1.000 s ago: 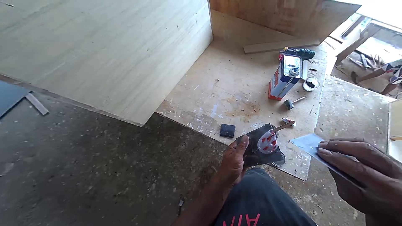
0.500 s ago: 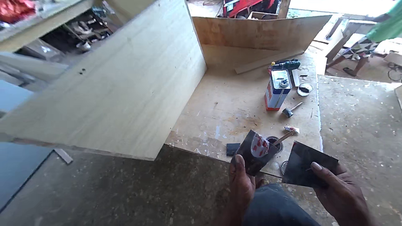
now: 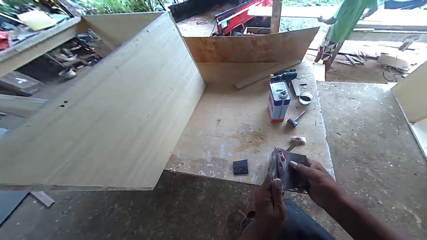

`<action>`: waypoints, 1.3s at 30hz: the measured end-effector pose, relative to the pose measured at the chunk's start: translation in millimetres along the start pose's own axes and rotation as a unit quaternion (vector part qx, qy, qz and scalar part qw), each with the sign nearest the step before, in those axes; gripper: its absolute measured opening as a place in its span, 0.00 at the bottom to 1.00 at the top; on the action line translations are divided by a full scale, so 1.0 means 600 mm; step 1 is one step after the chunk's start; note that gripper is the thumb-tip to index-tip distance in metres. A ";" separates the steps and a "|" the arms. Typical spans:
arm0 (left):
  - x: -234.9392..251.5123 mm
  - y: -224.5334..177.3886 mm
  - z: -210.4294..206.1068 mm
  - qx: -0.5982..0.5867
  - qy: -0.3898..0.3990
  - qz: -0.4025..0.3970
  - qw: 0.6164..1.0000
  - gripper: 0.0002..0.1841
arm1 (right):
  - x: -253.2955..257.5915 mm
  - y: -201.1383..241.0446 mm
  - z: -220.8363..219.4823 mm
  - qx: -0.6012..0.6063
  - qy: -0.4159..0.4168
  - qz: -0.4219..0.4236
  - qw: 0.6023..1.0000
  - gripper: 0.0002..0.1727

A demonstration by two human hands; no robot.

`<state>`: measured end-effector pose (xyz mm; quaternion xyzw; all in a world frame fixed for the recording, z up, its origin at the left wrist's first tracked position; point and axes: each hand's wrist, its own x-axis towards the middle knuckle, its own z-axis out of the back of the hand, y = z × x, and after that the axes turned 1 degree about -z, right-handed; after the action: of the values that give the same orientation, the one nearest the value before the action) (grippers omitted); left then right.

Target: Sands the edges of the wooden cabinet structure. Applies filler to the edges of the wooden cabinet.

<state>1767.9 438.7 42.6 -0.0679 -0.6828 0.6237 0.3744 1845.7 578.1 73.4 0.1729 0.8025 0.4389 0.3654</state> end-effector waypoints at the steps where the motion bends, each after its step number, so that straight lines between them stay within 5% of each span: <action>1: 0.001 -0.002 0.004 0.021 0.012 0.001 1.000 0.23 | 0.003 0.007 0.004 -0.013 0.027 -0.007 1.000 0.14; 5: 0.009 -0.031 0.038 -0.026 0.022 0.084 0.996 0.23 | 0.022 0.058 0.029 -0.081 0.245 0.043 0.965 0.11; 8: 0.009 -0.051 0.074 -0.194 -0.048 0.218 0.955 0.21 | 0.003 0.122 0.007 -0.239 0.353 0.210 0.880 0.13; 10: 0.010 -0.064 0.098 -0.340 -0.098 0.278 0.893 0.21 | -0.023 0.153 -0.024 -0.342 0.382 0.355 0.782 0.12; 14: -0.001 -0.085 0.143 -0.486 -0.163 0.288 0.809 0.16 | -0.012 0.145 -0.078 -0.467 0.416 0.604 0.494 0.19; 17: -0.024 -0.091 0.181 -0.518 -0.194 0.238 0.798 0.15 | 0.030 0.097 -0.124 -0.483 0.410 0.662 0.401 0.22; 21: -0.058 -0.089 0.247 -0.475 -0.255 0.169 0.825 0.13 | 0.074 0.006 -0.201 -0.433 0.390 0.696 0.419 0.23; 26: -0.113 -0.077 0.368 -0.414 -0.306 0.150 0.844 0.12 | 0.129 -0.095 -0.292 -0.569 0.333 0.610 0.439 0.25; 27: -0.122 -0.079 0.396 -0.412 -0.310 0.145 0.845 0.13 | 0.131 -0.111 -0.309 -0.568 0.318 0.577 0.494 0.24; 30: -0.149 -0.077 0.487 -0.404 -0.320 0.147 0.844 0.12 | 0.096 -0.118 -0.387 -0.355 0.338 0.345 0.800 0.17; 31: -0.160 -0.077 0.517 -0.402 -0.313 0.159 0.845 0.11 | 0.080 -0.116 -0.417 -0.236 0.368 0.252 0.863 0.12; 32: -0.169 -0.078 0.545 -0.407 -0.301 0.173 0.845 0.10 | 0.066 -0.115 -0.446 -0.154 0.420 0.172 0.878 0.09; 35: -0.188 -0.082 0.615 -0.436 -0.241 0.226 0.837 0.09 | 0.032 -0.134 -0.544 -0.089 0.639 0.028 0.763 0.09; 39: -0.219 -0.075 0.673 -0.498 -0.197 0.182 0.825 0.13 | 0.052 -0.211 -0.646 -0.181 0.730 -0.115 0.649 0.09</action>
<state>1637.3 32.4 50.6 -0.2437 -0.9352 0.2557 0.0267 1544.1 302.4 89.4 -0.3664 0.7277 0.5147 -0.2668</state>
